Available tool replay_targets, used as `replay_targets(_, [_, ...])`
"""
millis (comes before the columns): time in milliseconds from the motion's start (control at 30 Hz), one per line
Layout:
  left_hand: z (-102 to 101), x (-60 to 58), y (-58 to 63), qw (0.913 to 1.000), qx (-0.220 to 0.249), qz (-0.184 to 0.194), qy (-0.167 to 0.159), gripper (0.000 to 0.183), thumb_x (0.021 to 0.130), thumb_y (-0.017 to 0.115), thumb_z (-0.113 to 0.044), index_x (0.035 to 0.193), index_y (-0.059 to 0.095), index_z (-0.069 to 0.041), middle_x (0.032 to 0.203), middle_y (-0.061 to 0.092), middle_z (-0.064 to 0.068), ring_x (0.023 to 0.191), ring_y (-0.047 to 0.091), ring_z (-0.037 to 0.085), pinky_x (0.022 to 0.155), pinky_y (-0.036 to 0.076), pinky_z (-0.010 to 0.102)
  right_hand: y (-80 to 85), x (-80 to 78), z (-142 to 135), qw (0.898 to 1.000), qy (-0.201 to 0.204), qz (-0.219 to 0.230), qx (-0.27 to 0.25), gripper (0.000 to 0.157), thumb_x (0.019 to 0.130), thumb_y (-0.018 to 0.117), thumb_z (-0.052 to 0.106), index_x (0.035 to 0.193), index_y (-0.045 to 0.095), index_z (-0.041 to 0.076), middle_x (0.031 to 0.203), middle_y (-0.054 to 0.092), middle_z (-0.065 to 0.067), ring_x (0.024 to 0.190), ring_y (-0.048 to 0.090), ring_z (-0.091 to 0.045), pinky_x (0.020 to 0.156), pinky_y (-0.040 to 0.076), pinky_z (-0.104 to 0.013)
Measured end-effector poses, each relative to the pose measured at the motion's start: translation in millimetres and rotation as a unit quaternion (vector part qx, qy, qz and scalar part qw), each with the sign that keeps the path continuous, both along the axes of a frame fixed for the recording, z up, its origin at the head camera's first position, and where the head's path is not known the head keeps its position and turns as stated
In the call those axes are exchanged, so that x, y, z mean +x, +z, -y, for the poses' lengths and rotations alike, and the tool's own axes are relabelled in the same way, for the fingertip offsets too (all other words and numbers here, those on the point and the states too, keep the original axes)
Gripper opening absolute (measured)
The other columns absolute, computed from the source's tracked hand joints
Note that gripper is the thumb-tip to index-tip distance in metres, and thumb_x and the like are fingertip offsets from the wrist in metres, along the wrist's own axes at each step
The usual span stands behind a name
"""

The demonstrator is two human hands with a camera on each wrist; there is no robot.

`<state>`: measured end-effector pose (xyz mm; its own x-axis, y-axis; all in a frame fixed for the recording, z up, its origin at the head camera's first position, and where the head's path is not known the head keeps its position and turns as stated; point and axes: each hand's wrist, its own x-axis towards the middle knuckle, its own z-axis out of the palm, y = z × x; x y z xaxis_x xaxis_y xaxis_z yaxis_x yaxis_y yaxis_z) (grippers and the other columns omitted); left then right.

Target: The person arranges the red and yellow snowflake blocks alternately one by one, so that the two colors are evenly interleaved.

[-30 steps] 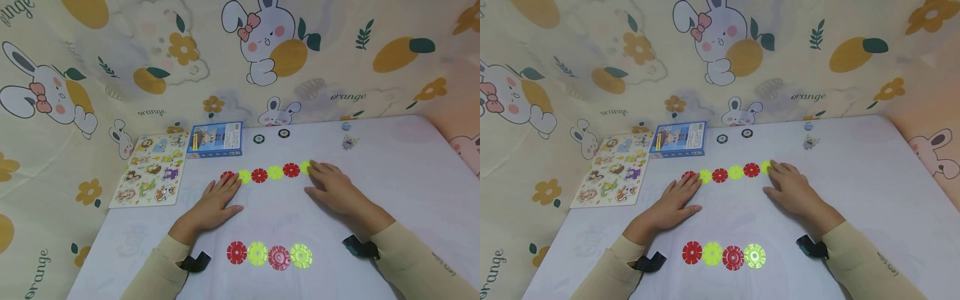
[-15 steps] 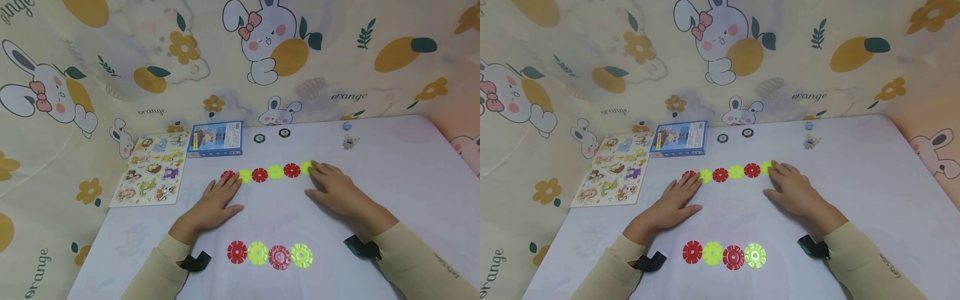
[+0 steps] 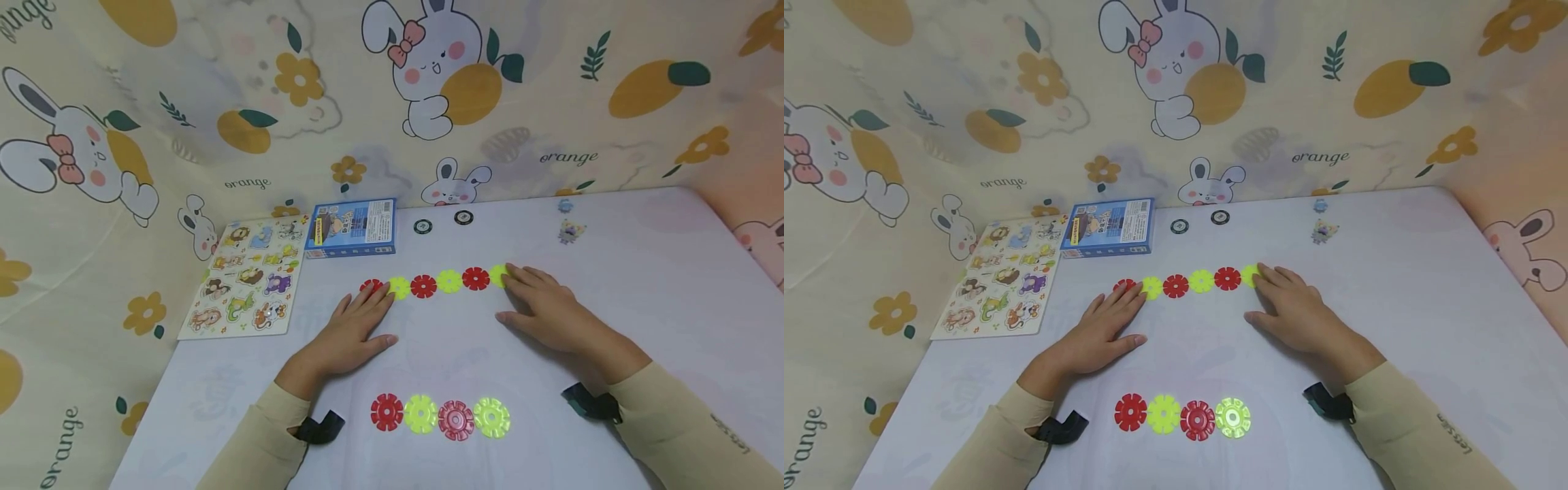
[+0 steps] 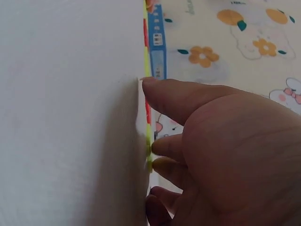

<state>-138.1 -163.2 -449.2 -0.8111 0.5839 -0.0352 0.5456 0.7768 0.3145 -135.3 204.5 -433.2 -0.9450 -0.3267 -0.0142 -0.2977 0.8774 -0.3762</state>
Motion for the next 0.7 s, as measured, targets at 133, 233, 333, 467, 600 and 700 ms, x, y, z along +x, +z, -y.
replay_targets(133, [0, 0.5, 0.3, 1.0, 0.0, 0.003, 0.001, 0.077, 0.091, 0.046, -0.061, 0.154, 0.02, -0.024, 0.159, 0.009, -0.008, 0.144, 0.0, 0.019, 0.112, 0.003, 0.054, 5.0, -0.1, -1, 0.999, -0.014, 0.019, -0.049, 0.077, 0.084, 0.067, 0.051, 0.147, 0.04, 0.015, 0.154, 0.025, -0.011, 0.138, 0.021, -0.038, 0.099, 0.027, -0.067])
replay_targets(233, [0, 0.9, 0.9, 1.0, 0.003, 0.007, 0.002, 0.077, 0.091, 0.046, -0.061, 0.154, 0.021, -0.024, 0.159, 0.01, -0.008, 0.144, 0.001, 0.019, 0.112, 0.003, 0.054, 12.5, 2.0, -3, 0.988, -0.024, 0.033, -0.148, 0.068, 0.088, 0.066, 0.047, 0.146, 0.04, 0.024, 0.151, 0.032, -0.005, 0.134, 0.031, -0.033, 0.094, 0.039, -0.06])
replay_targets(333, [0, 0.8, 0.5, 1.0, 0.004, 0.008, 0.002, 0.077, 0.091, 0.046, -0.061, 0.154, 0.02, -0.024, 0.159, 0.009, -0.008, 0.144, 0.0, 0.019, 0.112, 0.002, 0.054, 24.1, 9.3, -2, 0.963, 0.003, 0.066, -0.261, 0.056, 0.092, 0.063, 0.038, 0.143, 0.043, 0.031, 0.145, 0.039, 0.002, 0.126, 0.043, -0.026, 0.088, 0.048, -0.049])
replay_targets(467, [0, -0.1, -0.2, 1.0, -0.002, 0.006, 0.001, 0.079, 0.091, 0.045, -0.063, 0.154, 0.018, -0.025, 0.159, 0.008, -0.008, 0.144, -0.001, 0.019, 0.111, 0.002, 0.054, 31.6, 24.3, 14, 0.919, 0.082, 0.133, -0.361, 0.052, 0.094, 0.062, 0.025, 0.142, 0.042, 0.031, 0.141, 0.045, -0.002, 0.118, 0.05, -0.028, 0.083, 0.052, -0.04])
replay_targets(600, [0, -0.3, 0.3, 1.0, -0.005, 0.007, 0.0, 0.079, 0.091, 0.044, -0.063, 0.154, 0.018, -0.025, 0.159, 0.007, -0.008, 0.144, -0.001, 0.019, 0.111, 0.002, 0.055, 25.4, 41.4, 38, 0.891, 0.158, 0.213, -0.369, 0.064, 0.09, 0.068, 0.02, 0.146, 0.038, 0.029, 0.137, 0.048, -0.006, 0.116, 0.052, -0.03, 0.085, 0.051, -0.039])
replay_targets(700, [0, -0.2, 1.0, 1.0, -0.004, 0.007, 0.001, 0.078, 0.091, 0.044, -0.062, 0.154, 0.018, -0.024, 0.159, 0.008, -0.008, 0.144, -0.001, 0.019, 0.111, 0.002, 0.054, 19.7, 55.3, 53, 0.89, 0.205, 0.27, -0.307, 0.07, 0.084, 0.074, 0.028, 0.145, 0.04, 0.03, 0.136, 0.049, 0.002, 0.118, 0.049, -0.021, 0.092, 0.047, -0.037])
